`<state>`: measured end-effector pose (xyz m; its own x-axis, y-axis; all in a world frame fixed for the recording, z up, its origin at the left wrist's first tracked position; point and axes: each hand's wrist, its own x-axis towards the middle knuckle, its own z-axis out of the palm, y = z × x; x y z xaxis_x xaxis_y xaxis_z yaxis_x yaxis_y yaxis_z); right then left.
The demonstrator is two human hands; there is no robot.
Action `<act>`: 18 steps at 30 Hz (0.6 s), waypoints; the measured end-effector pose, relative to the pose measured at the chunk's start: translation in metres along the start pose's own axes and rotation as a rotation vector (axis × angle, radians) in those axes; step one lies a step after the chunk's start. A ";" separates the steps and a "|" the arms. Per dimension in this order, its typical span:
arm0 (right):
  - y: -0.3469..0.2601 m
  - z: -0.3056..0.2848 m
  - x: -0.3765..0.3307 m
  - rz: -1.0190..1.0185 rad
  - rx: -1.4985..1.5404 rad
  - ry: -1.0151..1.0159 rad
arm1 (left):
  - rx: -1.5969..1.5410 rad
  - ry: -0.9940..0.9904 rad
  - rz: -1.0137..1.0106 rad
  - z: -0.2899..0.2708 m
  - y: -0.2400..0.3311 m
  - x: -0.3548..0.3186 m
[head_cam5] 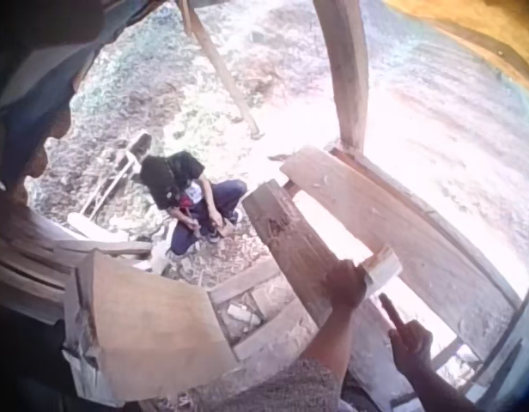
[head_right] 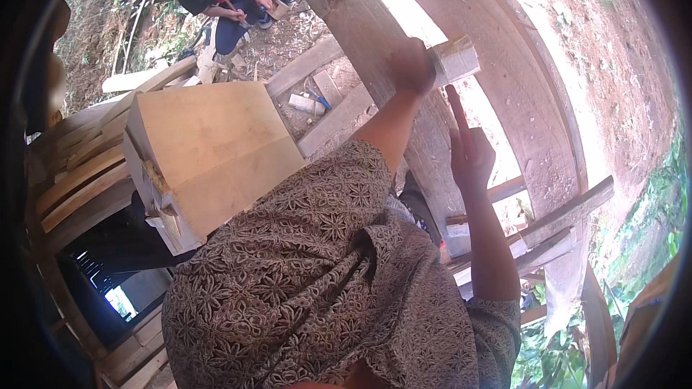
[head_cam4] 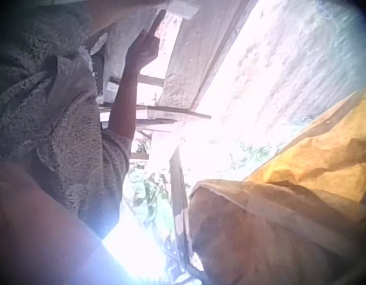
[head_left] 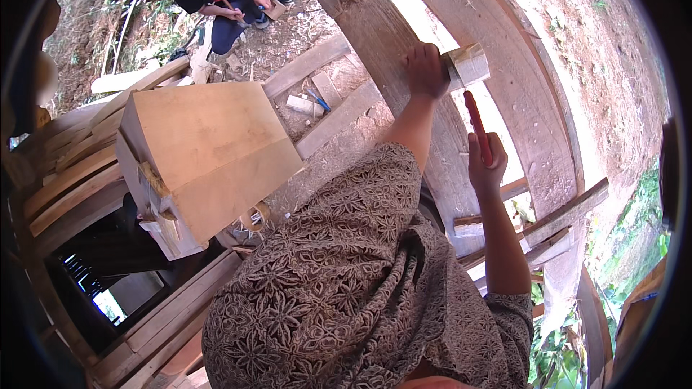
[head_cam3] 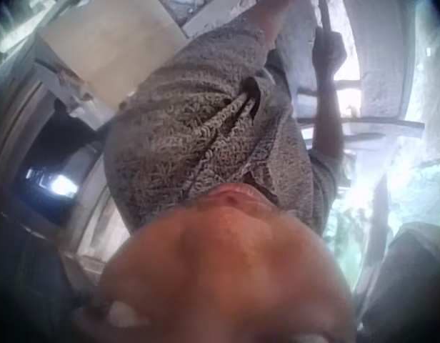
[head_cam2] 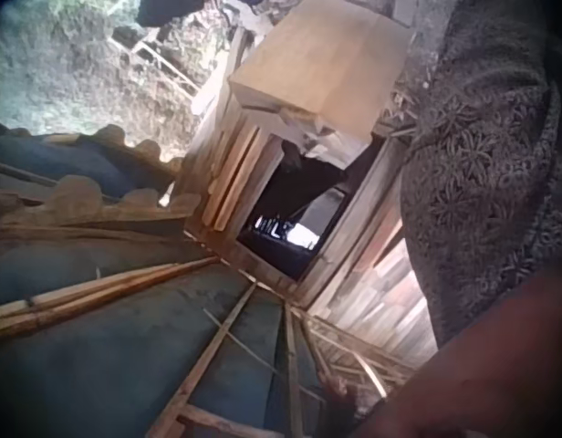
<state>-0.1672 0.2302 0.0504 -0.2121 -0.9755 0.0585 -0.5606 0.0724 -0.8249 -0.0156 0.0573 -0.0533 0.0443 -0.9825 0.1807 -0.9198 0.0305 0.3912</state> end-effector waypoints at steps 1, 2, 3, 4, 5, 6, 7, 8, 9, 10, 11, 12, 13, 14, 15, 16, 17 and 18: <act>-0.004 -0.001 0.001 -0.012 0.032 -0.001 | 0.012 -0.049 -0.022 0.004 -0.004 0.000; -0.008 -0.001 0.003 -0.021 0.065 0.001 | 0.024 -0.099 -0.042 0.007 -0.007 0.000; -0.010 -0.001 0.004 0.014 0.074 -0.010 | 0.019 -0.098 -0.044 0.010 -0.008 0.001; -0.012 -0.004 0.003 0.055 0.071 -0.020 | 0.006 -0.105 -0.046 0.012 -0.007 -0.002; -0.011 -0.008 0.004 0.097 0.071 -0.028 | -0.007 -0.113 -0.047 0.014 -0.007 -0.003; -0.001 -0.005 0.000 0.084 0.058 -0.044 | 0.008 -0.077 -0.021 0.017 -0.012 -0.004; 0.009 -0.003 -0.003 0.023 0.047 -0.019 | -0.004 -0.052 -0.013 0.020 -0.013 -0.003; 0.020 0.000 -0.007 -0.036 0.037 0.007 | -0.016 -0.028 -0.003 0.021 -0.014 -0.002; 0.032 0.001 -0.011 -0.092 0.018 0.034 | -0.034 -0.008 0.007 0.023 -0.014 -0.001; 0.040 -0.005 -0.014 -0.092 -0.024 -0.007 | -0.067 -0.054 -0.033 0.021 -0.004 0.000; 0.050 -0.007 -0.017 -0.084 -0.046 -0.041 | -0.098 -0.103 -0.073 0.016 0.001 0.000; 0.052 -0.007 -0.022 -0.082 -0.037 -0.048 | -0.081 -0.076 -0.023 0.015 -0.003 -0.004; 0.053 -0.005 -0.022 -0.090 -0.020 -0.057 | -0.059 -0.036 0.025 0.016 -0.009 -0.003; 0.056 -0.005 -0.015 -0.107 -0.015 -0.031 | -0.053 -0.039 0.028 0.016 -0.010 0.003; 0.058 -0.006 -0.013 -0.119 -0.010 -0.013 | -0.046 -0.048 0.024 0.014 -0.011 0.003; 0.059 -0.009 -0.015 -0.132 -0.005 0.004 | -0.038 -0.056 0.020 0.013 -0.011 0.003; 0.059 -0.011 -0.021 -0.082 -0.094 -0.024 | -0.063 -0.102 -0.037 0.012 -0.011 0.001; 0.062 -0.014 -0.024 -0.042 -0.188 -0.044 | -0.096 -0.137 -0.090 0.009 -0.006 0.003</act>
<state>-0.2081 0.2607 0.0056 -0.1525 -0.9863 0.0632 -0.7086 0.0645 -0.7026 -0.0134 0.0529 -0.0634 0.0648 -0.9977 0.0189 -0.8729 -0.0475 0.4855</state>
